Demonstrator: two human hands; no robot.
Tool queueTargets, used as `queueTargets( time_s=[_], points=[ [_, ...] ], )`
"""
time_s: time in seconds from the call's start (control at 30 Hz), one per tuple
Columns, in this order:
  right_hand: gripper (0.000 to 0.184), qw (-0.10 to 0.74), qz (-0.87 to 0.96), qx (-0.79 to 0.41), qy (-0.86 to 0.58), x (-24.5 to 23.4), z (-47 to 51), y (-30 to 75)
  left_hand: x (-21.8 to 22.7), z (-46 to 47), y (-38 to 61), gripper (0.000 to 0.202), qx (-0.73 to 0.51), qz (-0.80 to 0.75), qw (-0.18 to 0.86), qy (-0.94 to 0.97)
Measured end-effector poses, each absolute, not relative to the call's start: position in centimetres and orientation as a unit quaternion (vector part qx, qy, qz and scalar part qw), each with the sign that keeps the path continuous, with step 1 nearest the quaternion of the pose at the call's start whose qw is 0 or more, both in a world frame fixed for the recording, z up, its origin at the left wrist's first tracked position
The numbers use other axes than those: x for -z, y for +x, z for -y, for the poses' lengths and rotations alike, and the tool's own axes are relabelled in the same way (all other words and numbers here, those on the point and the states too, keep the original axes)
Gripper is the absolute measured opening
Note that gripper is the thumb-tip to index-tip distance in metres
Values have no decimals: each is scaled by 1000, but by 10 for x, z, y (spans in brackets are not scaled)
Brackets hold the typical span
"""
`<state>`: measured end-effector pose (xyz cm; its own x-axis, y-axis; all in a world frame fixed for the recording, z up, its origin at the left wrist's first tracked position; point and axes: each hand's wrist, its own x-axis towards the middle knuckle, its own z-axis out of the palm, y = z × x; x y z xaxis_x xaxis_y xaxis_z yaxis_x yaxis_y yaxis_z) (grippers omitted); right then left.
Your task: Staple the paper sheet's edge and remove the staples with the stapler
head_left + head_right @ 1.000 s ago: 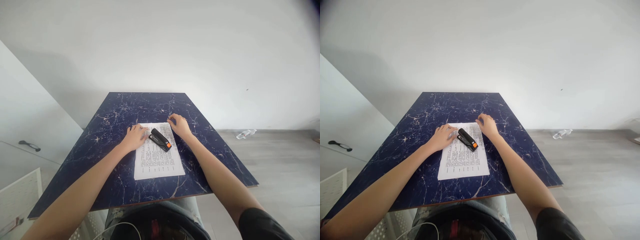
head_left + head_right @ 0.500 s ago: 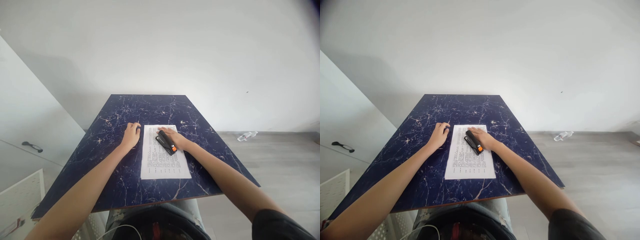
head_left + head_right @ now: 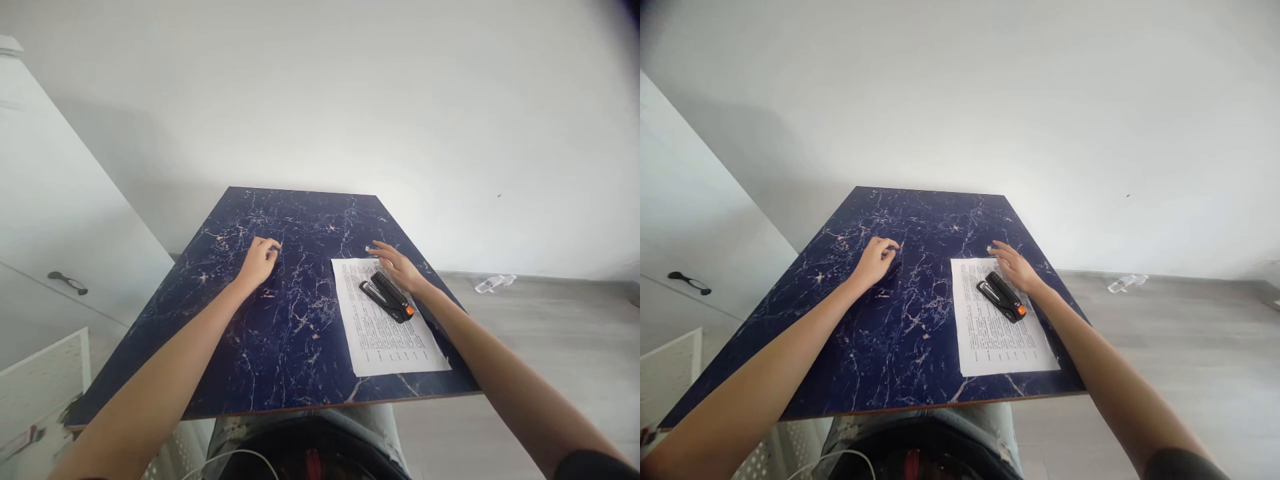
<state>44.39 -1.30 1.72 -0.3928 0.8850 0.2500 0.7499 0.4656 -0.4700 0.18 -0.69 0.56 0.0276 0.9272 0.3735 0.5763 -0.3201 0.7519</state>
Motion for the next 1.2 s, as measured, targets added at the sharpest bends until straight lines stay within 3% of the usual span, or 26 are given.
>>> queueTargets(
  time_s=[0.17,0.23,0.43,0.57,1.0,1.2],
  points=[
    [69,98,843,-89,-521,8,-34,424,-14,-15,-48,10,-618,-523,406,424],
    [71,70,838,-57,-538,23,-45,421,-18,-17,-77,13,-666,-511,431,330],
    [72,52,833,-23,-551,40,-52,423,-25,-5,-162,35,-798,-465,345,167],
    [71,39,839,-16,-542,32,-45,388,-21,-2,-183,37,-849,-417,311,95],
    [74,51,879,-119,-460,-9,-49,74,-12,5,-193,35,-889,-351,291,38],
    [84,76,857,-139,-491,-12,-44,-3,-9,11,-205,33,-890,-348,290,55]
  ],
)
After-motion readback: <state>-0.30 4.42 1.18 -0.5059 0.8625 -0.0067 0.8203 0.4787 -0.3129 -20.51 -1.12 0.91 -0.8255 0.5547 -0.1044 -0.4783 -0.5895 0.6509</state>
